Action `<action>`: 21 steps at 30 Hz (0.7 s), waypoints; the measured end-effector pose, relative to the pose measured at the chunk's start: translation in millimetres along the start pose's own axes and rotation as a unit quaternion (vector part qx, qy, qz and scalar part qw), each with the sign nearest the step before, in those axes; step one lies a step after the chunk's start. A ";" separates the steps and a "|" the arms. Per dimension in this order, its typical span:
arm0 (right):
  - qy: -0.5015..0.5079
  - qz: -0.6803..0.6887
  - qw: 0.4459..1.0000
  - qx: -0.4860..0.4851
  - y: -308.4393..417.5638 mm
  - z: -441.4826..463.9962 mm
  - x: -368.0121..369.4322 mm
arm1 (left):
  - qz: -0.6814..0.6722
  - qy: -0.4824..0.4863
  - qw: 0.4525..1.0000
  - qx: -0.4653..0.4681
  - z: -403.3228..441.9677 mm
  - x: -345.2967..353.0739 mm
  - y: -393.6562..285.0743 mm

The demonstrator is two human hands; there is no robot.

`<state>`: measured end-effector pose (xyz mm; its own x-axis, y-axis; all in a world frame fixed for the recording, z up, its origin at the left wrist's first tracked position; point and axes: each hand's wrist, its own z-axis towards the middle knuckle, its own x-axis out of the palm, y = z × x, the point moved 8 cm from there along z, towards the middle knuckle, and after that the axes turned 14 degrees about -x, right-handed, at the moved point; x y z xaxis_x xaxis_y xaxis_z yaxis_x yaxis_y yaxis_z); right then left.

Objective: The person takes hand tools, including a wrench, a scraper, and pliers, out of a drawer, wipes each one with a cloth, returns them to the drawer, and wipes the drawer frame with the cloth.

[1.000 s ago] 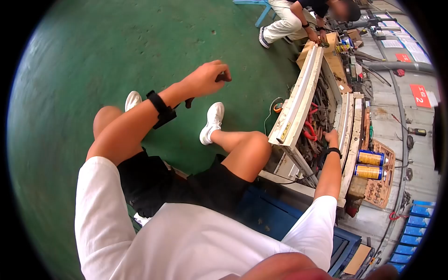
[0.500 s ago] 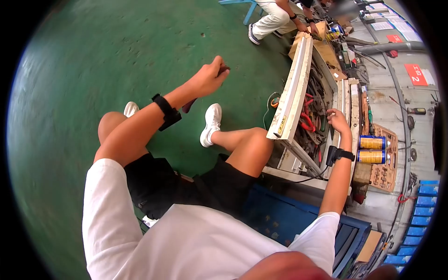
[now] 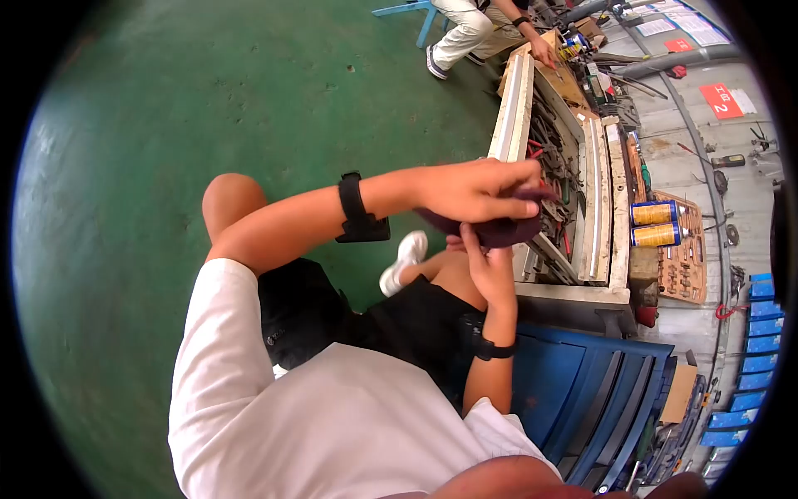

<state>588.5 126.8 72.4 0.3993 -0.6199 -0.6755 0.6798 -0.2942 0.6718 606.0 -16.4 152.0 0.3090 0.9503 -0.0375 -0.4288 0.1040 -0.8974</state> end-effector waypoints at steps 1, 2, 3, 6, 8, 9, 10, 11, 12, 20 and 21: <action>-0.009 -0.025 1.000 0.012 -1.5 -0.8 3.3 | 0.024 0.015 0.999 -0.027 -0.9 4.9 -3.0; -0.066 0.073 0.992 0.079 -7.6 -8.1 -1.2 | 0.018 -0.023 1.000 -0.009 1.6 -0.9 0.3; -0.121 0.169 0.968 0.139 -12.7 -10.1 -3.6 | 0.016 -0.064 0.998 0.011 7.7 -10.5 10.5; -0.257 0.045 0.961 0.087 5.1 -21.1 -41.2 | -0.074 -0.135 0.986 -0.055 23.8 -34.6 54.8; -0.318 -0.005 0.948 0.014 13.0 -27.0 -60.1 | -0.060 -0.135 0.987 -0.059 30.4 -31.6 63.8; -0.334 -0.065 0.940 -0.009 17.1 -34.3 -70.0 | -0.011 -0.134 0.991 -0.025 30.6 -20.2 59.6; -0.344 -0.099 0.934 -0.019 19.8 -34.7 -75.8 | 0.042 -0.136 0.990 0.015 31.9 -13.0 51.0; -0.352 -0.097 0.931 -0.027 18.2 -27.2 -80.0 | 0.103 -0.135 0.984 0.059 33.8 -4.4 48.8; -0.328 -0.137 0.933 -0.047 23.0 -21.9 -81.6 | 0.136 -0.149 0.975 0.094 37.5 -2.3 51.3; -0.130 -0.376 0.906 -0.142 18.5 0.4 -38.2 | 0.183 -0.373 0.908 -0.059 27.2 -44.9 177.3; -0.117 -0.385 0.906 -0.133 13.2 -1.1 -42.7 | 0.181 -0.368 0.909 -0.067 23.9 -40.9 179.8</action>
<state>581.1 150.2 109.9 -0.3759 -0.4520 -0.8089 0.8382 -0.5382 -0.0888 495.9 -29.5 2.7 -0.5053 0.8590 -0.0817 -0.2665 -0.2454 -0.9321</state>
